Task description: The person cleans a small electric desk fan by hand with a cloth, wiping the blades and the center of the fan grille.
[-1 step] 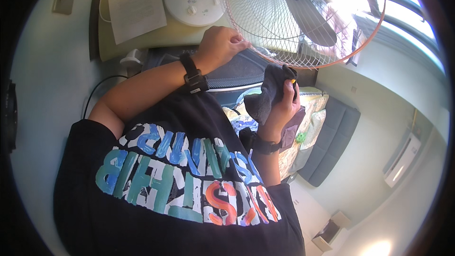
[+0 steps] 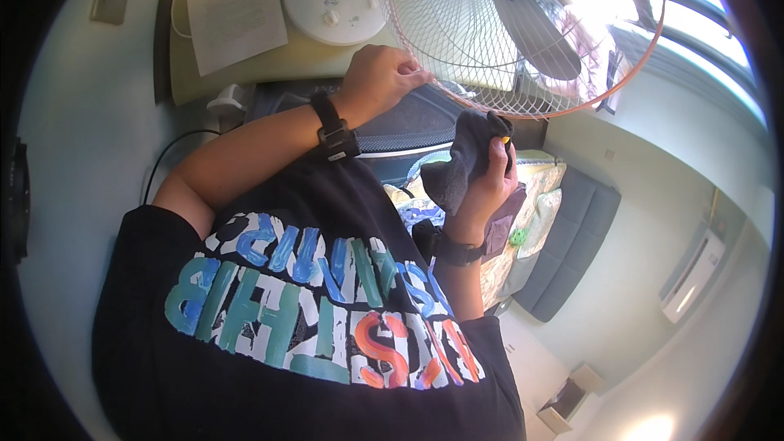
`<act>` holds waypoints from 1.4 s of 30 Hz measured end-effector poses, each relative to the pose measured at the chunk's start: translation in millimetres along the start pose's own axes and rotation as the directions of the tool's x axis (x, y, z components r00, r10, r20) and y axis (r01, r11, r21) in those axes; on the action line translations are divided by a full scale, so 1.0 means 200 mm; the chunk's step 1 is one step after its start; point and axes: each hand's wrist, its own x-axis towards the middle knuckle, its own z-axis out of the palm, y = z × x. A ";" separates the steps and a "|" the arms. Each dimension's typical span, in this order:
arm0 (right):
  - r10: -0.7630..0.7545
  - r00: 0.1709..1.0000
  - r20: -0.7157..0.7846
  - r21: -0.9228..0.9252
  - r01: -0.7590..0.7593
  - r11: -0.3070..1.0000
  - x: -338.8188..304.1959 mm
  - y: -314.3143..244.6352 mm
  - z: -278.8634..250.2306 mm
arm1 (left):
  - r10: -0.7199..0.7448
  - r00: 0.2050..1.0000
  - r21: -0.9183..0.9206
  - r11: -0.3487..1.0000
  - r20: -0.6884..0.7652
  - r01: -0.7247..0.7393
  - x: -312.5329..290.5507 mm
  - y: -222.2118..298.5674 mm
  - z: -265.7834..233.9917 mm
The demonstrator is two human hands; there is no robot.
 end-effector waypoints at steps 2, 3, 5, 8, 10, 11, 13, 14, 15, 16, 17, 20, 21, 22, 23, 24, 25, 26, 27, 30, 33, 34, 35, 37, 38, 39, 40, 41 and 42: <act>0.008 1.000 -0.003 -0.015 -0.008 1.000 0.00 0.00 -0.01 | 0.000 1.000 0.008 1.000 0.000 0.000 0.00 0.00 -0.01; 0.016 1.000 -0.011 -0.029 -0.016 0.999 0.00 0.00 -0.01 | -0.014 0.999 -0.031 0.999 0.031 0.015 0.00 -0.01 -0.01; 0.019 1.000 -0.007 -0.045 -0.020 0.999 -0.01 -0.01 -0.04 | -0.026 0.998 -0.071 0.997 0.065 0.031 -0.01 -0.04 -0.02; 0.026 1.000 0.008 -0.042 -0.026 0.999 0.00 0.00 -0.06 | -0.191 0.963 0.127 0.978 0.190 0.169 -0.03 -0.09 -0.07; 0.033 0.999 0.015 -0.026 -0.033 0.999 0.01 0.01 -0.05 | -0.167 0.984 0.117 0.980 0.069 0.158 -0.03 -0.07 -0.07; 0.034 0.999 0.007 -0.023 -0.034 0.999 0.01 0.01 -0.05 | -0.139 0.989 0.111 0.983 -0.052 0.144 -0.03 -0.06 -0.08; 0.033 0.999 -0.010 -0.017 -0.033 0.999 0.00 0.01 -0.05 | -0.123 0.990 0.099 0.987 -0.064 0.129 -0.03 -0.04 -0.08; 0.032 0.999 -0.024 -0.027 -0.033 0.999 0.00 0.01 -0.06 | -0.108 0.991 0.088 0.989 -0.080 0.115 -0.03 -0.04 -0.08; 0.032 0.999 -0.035 -0.039 -0.034 0.999 0.00 0.02 -0.06 | -0.109 0.991 0.088 0.989 -0.080 0.116 -0.03 -0.03 -0.08; 0.033 0.999 -0.034 -0.039 -0.034 0.999 0.00 0.01 -0.06 | -0.098 0.992 0.101 0.989 -0.079 0.106 -0.03 -0.03 -0.09; 0.029 0.999 -0.018 -0.036 -0.030 0.999 0.00 0.01 -0.05 | -0.088 0.993 0.113 0.989 -0.078 0.096 -0.03 -0.03 -0.09; 0.026 1.000 -0.011 -0.040 -0.026 0.999 -0.02 -0.01 -0.03 | -0.061 0.993 0.125 0.989 -0.096 0.073 -0.02 -0.03 -0.07; 0.025 1.000 -0.013 -0.047 -0.025 0.999 -0.02 -0.02 -0.02 | -0.060 0.994 0.126 0.989 -0.097 0.072 -0.02 -0.03 -0.07; 0.024 1.000 -0.012 -0.045 -0.025 0.999 -0.02 -0.01 -0.02 | -0.054 0.994 0.146 0.987 -0.100 0.068 -0.02 -0.03 -0.07; 0.026 1.000 -0.003 -0.048 -0.026 0.999 -0.02 -0.01 -0.02 | -0.047 0.994 0.165 0.984 -0.103 0.064 -0.02 -0.02 -0.08; 0.028 1.000 0.005 -0.051 -0.027 0.998 -0.02 -0.02 -0.02 | -0.046 0.994 0.165 0.984 -0.104 0.063 -0.01 -0.02 -0.08; 0.027 1.000 0.006 -0.051 -0.027 0.998 -0.02 -0.02 -0.02 | -0.034 0.994 0.172 0.984 -0.100 0.051 -0.01 -0.03 -0.08; 0.033 0.999 0.002 -0.062 -0.033 0.998 -0.02 -0.02 -0.02 | -0.022 0.995 0.178 0.983 -0.096 0.039 -0.01 -0.03 -0.08; 0.038 0.999 -0.006 -0.073 -0.039 0.997 -0.02 -0.02 -0.02 | -0.019 0.995 0.179 0.983 -0.095 0.036 -0.01 -0.03 -0.08; 0.013 1.000 -0.014 -0.124 -0.015 0.992 -0.01 0.00 -0.04 | -0.033 0.995 0.138 0.989 -0.094 0.046 -0.02 -0.03 -0.07; 0.006 1.000 -0.012 -0.119 -0.007 0.993 0.00 0.02 -0.06 | -0.027 0.994 0.122 0.992 -0.110 0.041 -0.02 -0.04 -0.06; 0.005 1.000 -0.012 -0.117 -0.006 0.993 0.00 0.03 -0.06 | -0.024 0.993 0.121 0.992 -0.113 0.037 -0.02 -0.04 -0.06; 0.011 1.000 -0.007 -0.121 -0.012 0.993 0.00 0.02 -0.07 | -0.020 0.993 0.121 0.992 -0.115 0.034 -0.02 -0.04 -0.06; 0.014 1.000 -0.010 -0.115 -0.015 0.993 0.00 0.02 -0.07 | -0.026 0.994 0.130 0.991 -0.106 0.040 -0.02 -0.04 -0.06; 0.026 1.000 -0.007 -0.102 -0.027 0.994 0.00 0.02 -0.07 | -0.039 0.994 0.136 0.989 -0.100 0.052 -0.02 -0.03 -0.07; 0.034 0.999 -0.012 -0.081 -0.035 0.996 0.00 0.02 -0.07 | -0.023 0.996 0.143 0.989 -0.090 0.036 -0.02 -0.02 -0.08; 0.028 0.999 -0.025 -0.067 -0.030 0.997 -0.01 0.02 -0.06 | -0.060 0.996 0.167 0.984 -0.068 0.070 -0.01 -0.01 -0.10; 0.027 1.000 -0.010 -0.039 -0.027 0.999 -0.01 0.01 -0.05 | -0.097 0.994 0.191 0.976 -0.048 0.105 -0.01 0.00 -0.12; 0.025 1.000 -0.001 -0.006 -0.025 1.000 -0.02 0.00 -0.05 | -0.131 0.991 0.269 0.954 -0.028 0.134 0.00 0.04 -0.16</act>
